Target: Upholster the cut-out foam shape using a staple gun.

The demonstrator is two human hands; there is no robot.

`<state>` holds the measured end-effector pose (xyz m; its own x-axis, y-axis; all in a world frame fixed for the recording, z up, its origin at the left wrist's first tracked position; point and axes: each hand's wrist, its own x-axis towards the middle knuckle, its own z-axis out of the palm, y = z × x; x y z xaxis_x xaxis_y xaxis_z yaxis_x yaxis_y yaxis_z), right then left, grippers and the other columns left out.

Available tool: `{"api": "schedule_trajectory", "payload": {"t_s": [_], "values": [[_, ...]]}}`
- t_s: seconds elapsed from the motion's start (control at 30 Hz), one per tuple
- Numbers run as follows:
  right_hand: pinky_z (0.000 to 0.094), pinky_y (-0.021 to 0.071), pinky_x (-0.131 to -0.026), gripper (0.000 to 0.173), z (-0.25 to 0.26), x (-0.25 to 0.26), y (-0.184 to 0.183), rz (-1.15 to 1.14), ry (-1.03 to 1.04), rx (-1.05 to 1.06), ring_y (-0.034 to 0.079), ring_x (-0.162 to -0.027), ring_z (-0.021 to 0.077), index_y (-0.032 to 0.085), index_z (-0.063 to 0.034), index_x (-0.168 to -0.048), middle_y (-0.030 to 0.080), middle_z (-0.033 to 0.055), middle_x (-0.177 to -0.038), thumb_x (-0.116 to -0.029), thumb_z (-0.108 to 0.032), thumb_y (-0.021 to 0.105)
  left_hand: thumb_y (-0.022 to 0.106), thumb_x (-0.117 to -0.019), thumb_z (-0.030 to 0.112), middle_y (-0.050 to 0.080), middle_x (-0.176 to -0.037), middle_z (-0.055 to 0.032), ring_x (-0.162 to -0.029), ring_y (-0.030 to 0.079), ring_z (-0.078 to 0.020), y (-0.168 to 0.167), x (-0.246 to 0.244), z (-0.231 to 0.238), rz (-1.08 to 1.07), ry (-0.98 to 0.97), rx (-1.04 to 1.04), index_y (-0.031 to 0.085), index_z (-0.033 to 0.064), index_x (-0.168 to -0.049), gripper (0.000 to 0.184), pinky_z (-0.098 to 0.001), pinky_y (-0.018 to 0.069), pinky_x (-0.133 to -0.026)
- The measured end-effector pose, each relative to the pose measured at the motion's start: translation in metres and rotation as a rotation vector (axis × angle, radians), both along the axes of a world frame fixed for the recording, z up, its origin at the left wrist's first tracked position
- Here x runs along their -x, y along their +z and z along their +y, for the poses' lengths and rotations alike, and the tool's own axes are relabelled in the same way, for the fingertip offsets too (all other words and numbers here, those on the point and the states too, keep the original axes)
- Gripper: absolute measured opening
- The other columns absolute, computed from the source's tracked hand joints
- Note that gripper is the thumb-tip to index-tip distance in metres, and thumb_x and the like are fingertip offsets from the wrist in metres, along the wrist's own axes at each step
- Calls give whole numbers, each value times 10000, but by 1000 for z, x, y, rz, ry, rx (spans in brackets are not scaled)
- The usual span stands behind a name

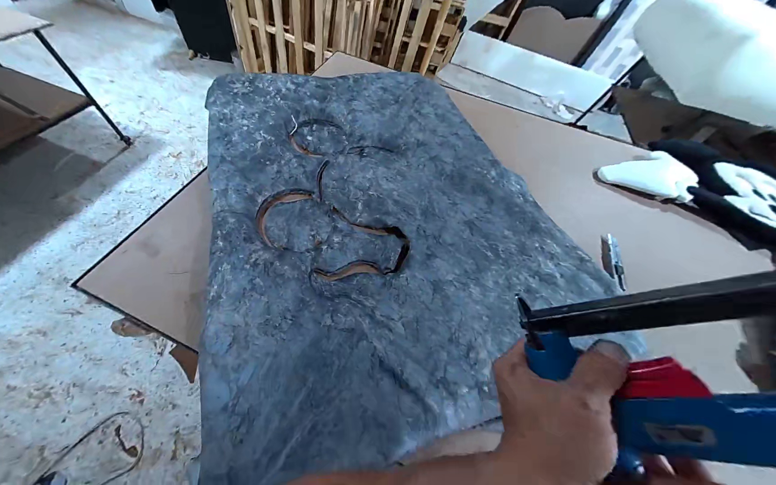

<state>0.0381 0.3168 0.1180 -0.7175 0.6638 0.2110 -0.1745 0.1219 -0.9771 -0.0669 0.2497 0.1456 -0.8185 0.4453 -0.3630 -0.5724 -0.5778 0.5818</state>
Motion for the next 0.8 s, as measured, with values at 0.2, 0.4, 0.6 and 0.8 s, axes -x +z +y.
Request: {"api": "schedule_trajectory", "payload": {"t_s": [0.2, 0.4, 0.6, 0.8], "values": [[314, 609, -921, 175, 6, 79, 17, 176, 146, 299, 724, -1052, 126, 617, -103, -1156, 762, 31, -1103, -1039, -187, 519, 648, -962, 355, 682, -1166, -91, -1077, 655, -156, -40, 33, -100, 888, 40, 721, 671, 47, -1267, 434, -354, 562, -941], [454, 616, -928, 420, 62, 132, -59, 67, 439, 55, 726, -1070, 305, 652, -117, -1208, 748, 133, -1149, -829, -166, 826, 254, -1059, 510, 364, -1660, -55, -1565, 265, -234, -164, 58, -209, 1139, -370, 1910, 435, 111, -1564, 668, -556, 211, -1266], [394, 657, -812, 397, 30, 191, -103, -36, 661, 12, 764, -935, 254, 658, -122, -1165, 772, 102, -1026, -806, -147, 825, 197, -1072, 413, 407, -1631, 99, -1576, 227, -201, -171, 65, -193, 1376, -514, 1790, 499, 253, -1528, 570, -662, 134, -1242], [349, 668, -727, 350, 1, 218, -109, -86, 757, -193, 765, -848, 192, 680, -116, -1117, 775, 44, -964, -807, -187, 826, 239, -1041, 411, 469, -1593, 80, -1570, 247, -210, -169, 75, -185, 1349, -579, 1757, 563, 241, -1478, 570, -652, 116, -1251]]}}
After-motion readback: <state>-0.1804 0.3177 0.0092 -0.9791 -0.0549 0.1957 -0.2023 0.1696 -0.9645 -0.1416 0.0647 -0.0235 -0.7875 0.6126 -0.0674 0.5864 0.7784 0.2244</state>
